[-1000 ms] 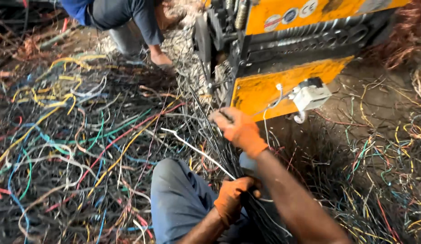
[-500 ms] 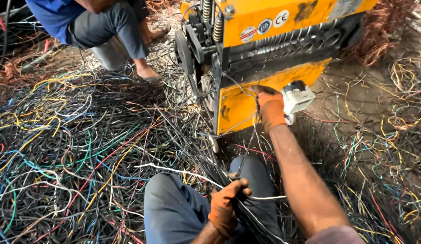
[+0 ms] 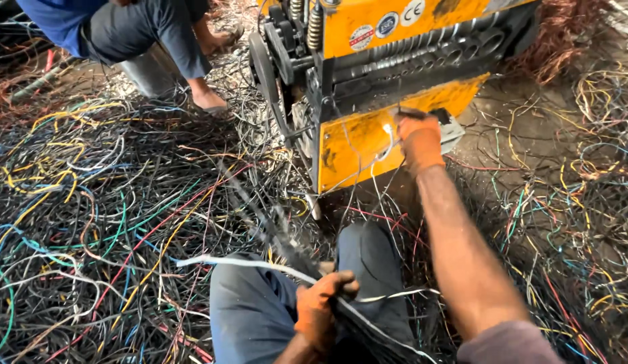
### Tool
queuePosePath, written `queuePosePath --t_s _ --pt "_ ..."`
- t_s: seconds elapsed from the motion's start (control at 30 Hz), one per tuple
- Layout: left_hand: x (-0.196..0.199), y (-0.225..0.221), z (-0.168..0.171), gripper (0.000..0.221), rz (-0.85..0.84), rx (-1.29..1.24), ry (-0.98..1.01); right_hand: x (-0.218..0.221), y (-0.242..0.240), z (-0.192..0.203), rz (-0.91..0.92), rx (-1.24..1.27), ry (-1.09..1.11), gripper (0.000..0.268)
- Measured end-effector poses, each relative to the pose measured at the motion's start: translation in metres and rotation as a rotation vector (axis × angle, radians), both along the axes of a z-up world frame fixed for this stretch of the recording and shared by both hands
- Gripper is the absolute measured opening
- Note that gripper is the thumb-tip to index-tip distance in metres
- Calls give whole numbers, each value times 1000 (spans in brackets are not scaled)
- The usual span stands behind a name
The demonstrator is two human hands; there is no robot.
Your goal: The person feeds electrical wires into a stripping machine and pulls them through to remove the insulation.
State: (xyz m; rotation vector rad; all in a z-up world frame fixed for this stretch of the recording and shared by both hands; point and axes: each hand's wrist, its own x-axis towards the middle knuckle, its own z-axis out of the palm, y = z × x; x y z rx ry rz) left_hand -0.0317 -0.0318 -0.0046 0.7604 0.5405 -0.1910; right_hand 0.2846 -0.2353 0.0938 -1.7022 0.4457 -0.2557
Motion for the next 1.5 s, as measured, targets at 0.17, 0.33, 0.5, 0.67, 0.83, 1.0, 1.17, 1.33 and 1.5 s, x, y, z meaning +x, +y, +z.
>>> queuePosePath --t_s 0.17,0.33,0.5,0.67,0.83,1.0,1.17,1.33,1.5 --pt "-20 22 5 35 -2 -3 159 19 -4 20 0 -380 214 43" --pt "-29 28 -8 35 22 -71 88 10 1 29 84 -454 138 45" --pt "-27 26 -7 37 34 -62 181 34 -9 27 95 -626 171 47" --pt "-21 25 -9 38 22 -85 159 63 -13 32 119 -720 125 48" --pt "-20 22 -6 33 39 -58 124 89 1 24 78 -575 49 45" --pt "-20 23 -5 24 53 -81 120 75 -11 -2 278 45 -90 34" --pt "-16 15 -12 18 45 -153 -11 -2 -23 -39 357 73 -59 33" --pt "-30 21 -1 19 22 -139 47 -76 -29 -48 295 -40 -20 38" --pt "-33 22 31 23 -45 -132 9 -138 2 -41 -2 -911 -401 39"
